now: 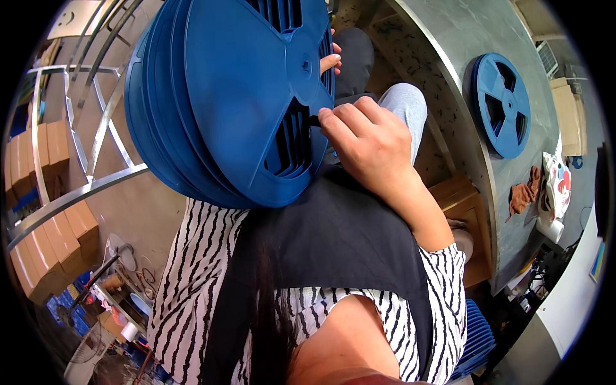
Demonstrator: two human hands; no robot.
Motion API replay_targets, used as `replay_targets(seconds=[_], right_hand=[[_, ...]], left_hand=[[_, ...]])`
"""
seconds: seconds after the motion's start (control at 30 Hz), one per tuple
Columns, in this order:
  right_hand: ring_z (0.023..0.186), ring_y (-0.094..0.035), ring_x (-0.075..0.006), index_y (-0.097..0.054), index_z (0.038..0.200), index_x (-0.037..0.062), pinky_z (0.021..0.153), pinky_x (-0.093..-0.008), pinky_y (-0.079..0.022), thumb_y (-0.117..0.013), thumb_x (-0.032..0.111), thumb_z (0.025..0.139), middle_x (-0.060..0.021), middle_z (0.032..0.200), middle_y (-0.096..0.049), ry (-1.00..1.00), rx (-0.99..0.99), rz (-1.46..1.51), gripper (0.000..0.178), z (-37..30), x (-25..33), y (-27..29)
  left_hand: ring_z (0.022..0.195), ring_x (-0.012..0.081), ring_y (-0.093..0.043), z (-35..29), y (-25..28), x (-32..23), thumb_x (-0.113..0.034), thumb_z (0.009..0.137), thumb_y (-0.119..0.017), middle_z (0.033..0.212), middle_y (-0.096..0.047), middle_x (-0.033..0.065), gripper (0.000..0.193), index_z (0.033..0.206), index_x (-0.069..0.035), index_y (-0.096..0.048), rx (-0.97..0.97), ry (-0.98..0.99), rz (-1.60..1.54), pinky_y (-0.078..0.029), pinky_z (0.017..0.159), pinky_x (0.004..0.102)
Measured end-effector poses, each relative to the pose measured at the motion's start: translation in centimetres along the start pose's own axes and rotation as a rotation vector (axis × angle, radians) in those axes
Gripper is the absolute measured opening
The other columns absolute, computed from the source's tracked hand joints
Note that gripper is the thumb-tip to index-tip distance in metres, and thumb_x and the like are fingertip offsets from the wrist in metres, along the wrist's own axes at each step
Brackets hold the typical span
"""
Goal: The person uses a utility knife to trim excess plastic flash from the edges of blue plastic spools. They hold the spool in one hand and scrape the blade along the rim to remove imperfections, then stack the finished spools on a metal shelf.
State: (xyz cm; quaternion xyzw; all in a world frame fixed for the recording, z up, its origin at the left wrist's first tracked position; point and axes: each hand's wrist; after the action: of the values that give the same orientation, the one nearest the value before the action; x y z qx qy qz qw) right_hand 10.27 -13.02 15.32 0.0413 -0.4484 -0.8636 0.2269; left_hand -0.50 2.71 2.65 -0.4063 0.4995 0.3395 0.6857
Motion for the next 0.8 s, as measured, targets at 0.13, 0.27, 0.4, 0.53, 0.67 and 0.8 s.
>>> replay_targets(seconds=[0.13,0.27,0.4,0.53,0.67,0.8], right_hand=[[0.068,-0.051,-0.0121,-0.059,0.081,0.0096,0.053,-0.0239,-0.04,-0.063,0.012,0.07,0.0013,0.071,-0.049,0.038,0.067,-0.053,0.012,0.4,0.4,0.6],[0.068,-0.051,-0.0124,-0.058,0.078,0.0101,0.054,-0.0236,-0.04,-0.062,0.013,0.071,0.0015,0.071,-0.049,0.054,0.112,-0.039,0.009,0.7,0.5,0.8],[0.07,-0.052,-0.0132,-0.057,0.077,0.0111,0.055,-0.0239,-0.041,-0.061,0.013,0.071,0.0009,0.071,-0.049,0.056,0.243,0.047,0.008,0.9,1.0,1.7],[0.071,-0.055,-0.0181,-0.059,0.082,0.0114,0.058,-0.0279,-0.047,-0.069,0.013,0.068,-0.0015,0.072,-0.053,-0.075,0.293,0.34,0.017,-0.3,0.8,1.9],[0.073,-0.061,-0.0184,-0.06,0.093,0.0068,0.064,-0.029,-0.047,-0.075,0.015,0.073,-0.0068,0.084,-0.062,-0.628,0.255,0.905,0.027,-0.6,-0.3,-0.5],[0.072,-0.051,-0.0074,-0.059,0.088,0.0052,0.067,-0.0232,-0.041,-0.069,0.013,0.083,0.0005,0.078,-0.057,-0.853,0.279,1.414,0.014,-1.4,0.2,-3.5]], left_hand=[[0.095,0.023,-0.062,0.3,-0.1,-0.3,-0.008,0.087,-0.065,0.11,-0.06,0.0131,0.049,0.131,0.0,-0.044,0.002,-0.01,-0.011,-0.052,0.082,0.0365],[0.094,0.023,-0.062,0.4,-0.2,-0.4,-0.008,0.087,-0.065,0.109,-0.06,0.0132,0.049,0.131,0.0,-0.044,-0.002,-0.021,-0.019,-0.053,0.081,0.0364],[0.093,0.0231,-0.063,0.6,-0.1,-0.6,-0.007,0.087,-0.065,0.108,-0.06,0.0133,0.049,0.131,-0.001,-0.044,-0.003,-0.031,-0.024,-0.053,0.08,0.0363],[0.092,0.0231,-0.063,0.7,-0.1,-0.8,-0.007,0.087,-0.065,0.107,-0.061,0.0134,0.048,0.131,-0.001,-0.044,-0.007,-0.04,-0.021,-0.054,0.079,0.0363],[0.091,0.0231,-0.063,1.1,-0.3,-0.9,-0.006,0.087,-0.065,0.107,-0.061,0.0135,0.048,0.131,-0.001,-0.045,0.008,-0.049,-0.032,-0.054,0.078,0.0362],[0.09,0.0231,-0.063,1.5,-0.3,-0.7,-0.005,0.087,-0.065,0.106,-0.061,0.0136,0.048,0.131,-0.001,-0.045,0.016,-0.052,-0.023,-0.055,0.078,0.0361]])
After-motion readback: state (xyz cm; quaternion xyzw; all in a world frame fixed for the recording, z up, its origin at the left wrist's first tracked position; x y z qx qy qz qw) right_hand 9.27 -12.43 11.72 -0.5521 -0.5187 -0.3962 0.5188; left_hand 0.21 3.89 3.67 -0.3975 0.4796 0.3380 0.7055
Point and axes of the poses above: each hand's wrist, its own z-axis towards the middle knuckle, its own y-axis out of the back of the hand, x = y × z
